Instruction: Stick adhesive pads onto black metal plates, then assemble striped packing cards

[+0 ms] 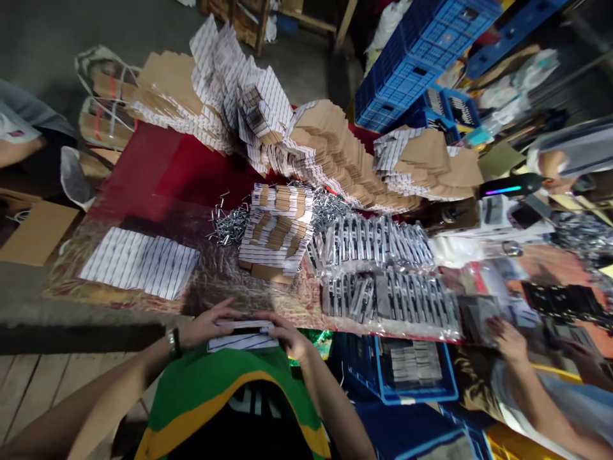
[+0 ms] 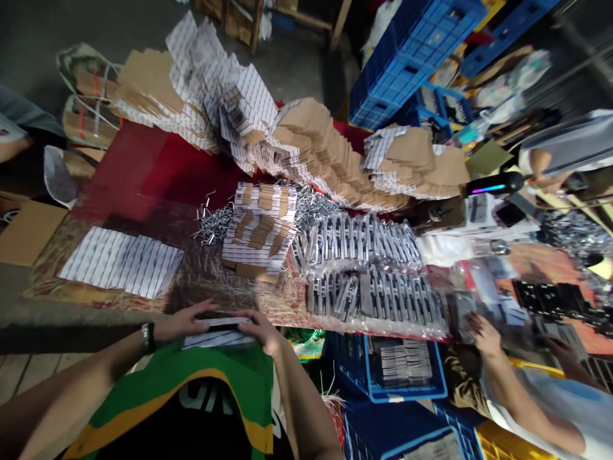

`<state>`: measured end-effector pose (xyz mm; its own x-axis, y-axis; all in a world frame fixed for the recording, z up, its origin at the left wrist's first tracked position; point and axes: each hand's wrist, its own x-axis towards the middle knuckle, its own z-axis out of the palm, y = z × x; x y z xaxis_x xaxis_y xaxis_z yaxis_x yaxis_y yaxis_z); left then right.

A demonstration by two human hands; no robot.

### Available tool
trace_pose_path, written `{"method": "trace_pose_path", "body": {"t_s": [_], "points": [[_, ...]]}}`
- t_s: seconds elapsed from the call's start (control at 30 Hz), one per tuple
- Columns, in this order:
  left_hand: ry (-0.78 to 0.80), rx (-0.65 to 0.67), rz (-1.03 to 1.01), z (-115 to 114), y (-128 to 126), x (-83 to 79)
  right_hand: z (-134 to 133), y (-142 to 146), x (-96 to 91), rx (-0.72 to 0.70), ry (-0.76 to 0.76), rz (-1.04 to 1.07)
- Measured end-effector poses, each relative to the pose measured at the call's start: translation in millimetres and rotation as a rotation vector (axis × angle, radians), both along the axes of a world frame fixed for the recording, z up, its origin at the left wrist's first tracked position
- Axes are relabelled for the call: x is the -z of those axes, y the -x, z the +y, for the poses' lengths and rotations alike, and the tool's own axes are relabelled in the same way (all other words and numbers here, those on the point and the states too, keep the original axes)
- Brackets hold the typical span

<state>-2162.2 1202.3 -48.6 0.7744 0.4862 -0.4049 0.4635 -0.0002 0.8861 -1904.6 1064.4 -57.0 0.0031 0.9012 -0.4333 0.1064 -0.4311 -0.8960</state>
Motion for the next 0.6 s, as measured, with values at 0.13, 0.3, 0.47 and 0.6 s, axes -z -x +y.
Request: {"method": "trace_pose_path", "body": {"t_s": [0.13,0.3,0.47,0.6], "points": [[0.117,0.261,0.195,16.7,-24.8,-16.3,14.8,1.6,-2.5,0.032,0.159,0.122],[0.007,0.23,0.292,15.5,-38.5,-9.4,17.2,4.4,9.5,0.066,0.133,-0.052],[-0.128,-0.143,0.16,11.8,-48.8,9.7,29.0,1.6,4.2,0.711,-0.061,0.115],[-0.277,-0.293,0.109,35.8,-79.7,24.2,65.9,6.0,2.3,0.584,-0.3,0.242]]}}
